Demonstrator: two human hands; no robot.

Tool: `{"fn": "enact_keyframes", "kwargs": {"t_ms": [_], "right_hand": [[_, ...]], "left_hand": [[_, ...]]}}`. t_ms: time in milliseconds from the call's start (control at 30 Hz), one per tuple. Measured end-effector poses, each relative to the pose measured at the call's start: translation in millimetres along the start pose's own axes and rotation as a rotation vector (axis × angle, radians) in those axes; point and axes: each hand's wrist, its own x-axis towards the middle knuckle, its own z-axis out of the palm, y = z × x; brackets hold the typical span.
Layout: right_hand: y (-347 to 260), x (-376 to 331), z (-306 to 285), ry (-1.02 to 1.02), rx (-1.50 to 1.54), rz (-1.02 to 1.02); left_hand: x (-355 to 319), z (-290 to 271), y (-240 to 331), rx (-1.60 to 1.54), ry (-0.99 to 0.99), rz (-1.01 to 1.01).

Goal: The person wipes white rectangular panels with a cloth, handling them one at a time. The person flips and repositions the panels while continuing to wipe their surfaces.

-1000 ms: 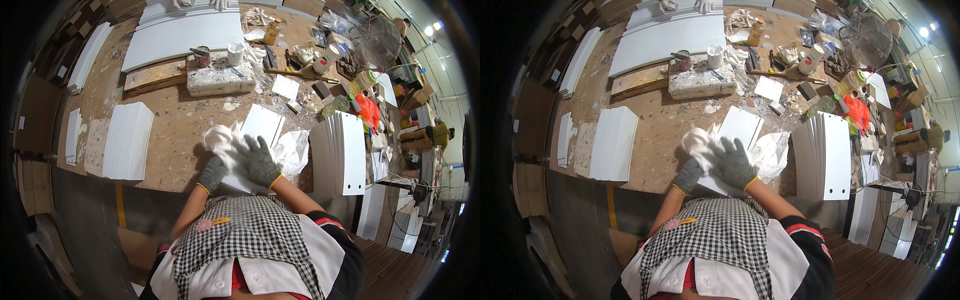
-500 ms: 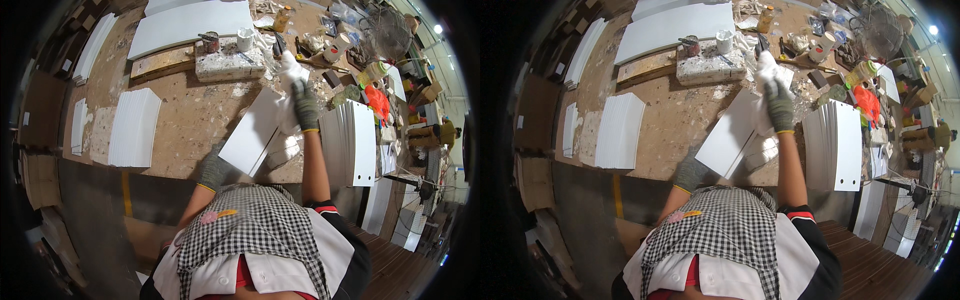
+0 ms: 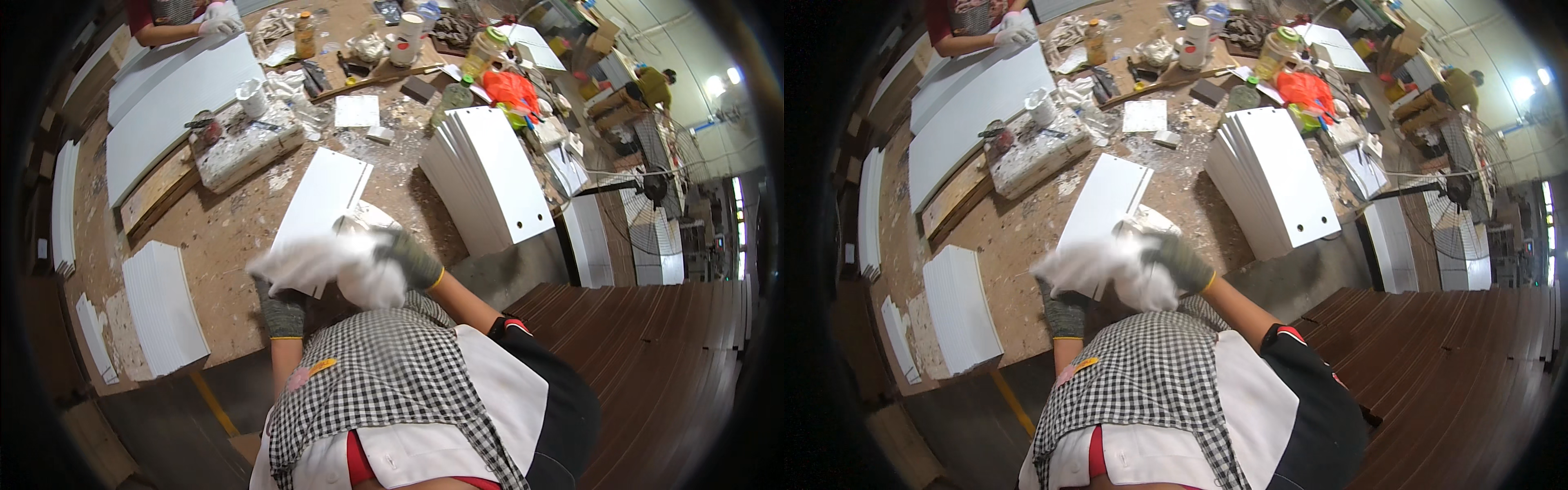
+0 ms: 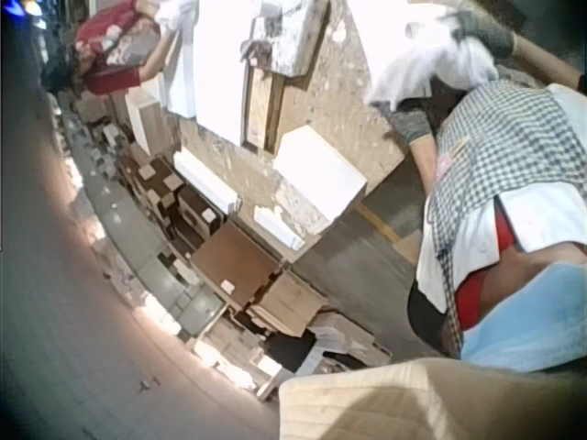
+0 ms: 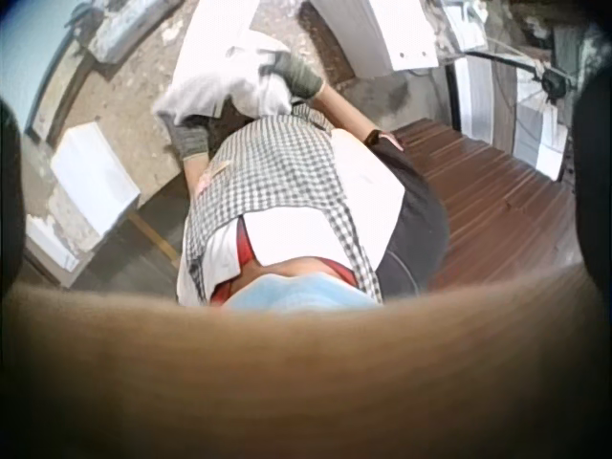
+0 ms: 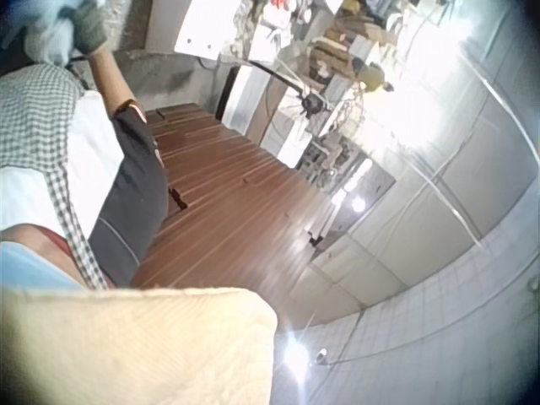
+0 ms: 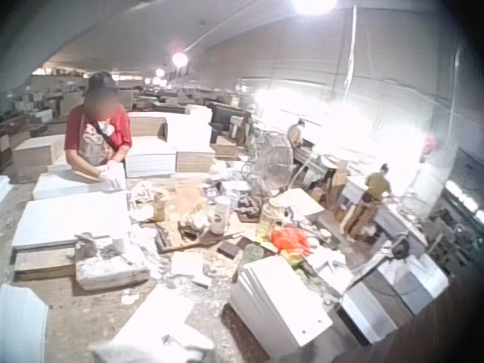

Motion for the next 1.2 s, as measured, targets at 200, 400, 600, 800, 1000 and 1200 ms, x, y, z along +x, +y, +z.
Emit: {"fn": "enact_keyframes", "kwargs": {"t_ms": [200, 400, 600, 800, 1000, 1200], "right_hand": [[-76.4, 11.6, 37.5, 0.315, 0.243, -0.623], [-32.4, 94.6, 24.7, 0.567, -0.845, -1.218], [1.4, 118.9, -154.2, 0.937, -0.494, -0.213], [-69.2, 36.5, -68.7, 0.438, -0.05, -0.604], [-18.9, 77.2, 58.9, 0.066, -1.366, -0.617], [-20.5, 230.4, -66.5, 0.315, -1.263, -0.339]], "left_hand": [[-30.7, 60.3, -20.3, 0.361, 0.278, -0.02], [-73.4, 117.6, -9.2, 1.667, 0.405, 0.363], [-76.5, 141.0, -9.7, 1.798, -0.331, 1.031], [-24.8, 84.4, -13.5, 2.221, -0.735, 1.33], [5.1, 38.4, -59.8, 2.208, -0.667, 0.948], [-29.2, 63.5, -36.1, 2.194, -0.745, 1.141]]}}
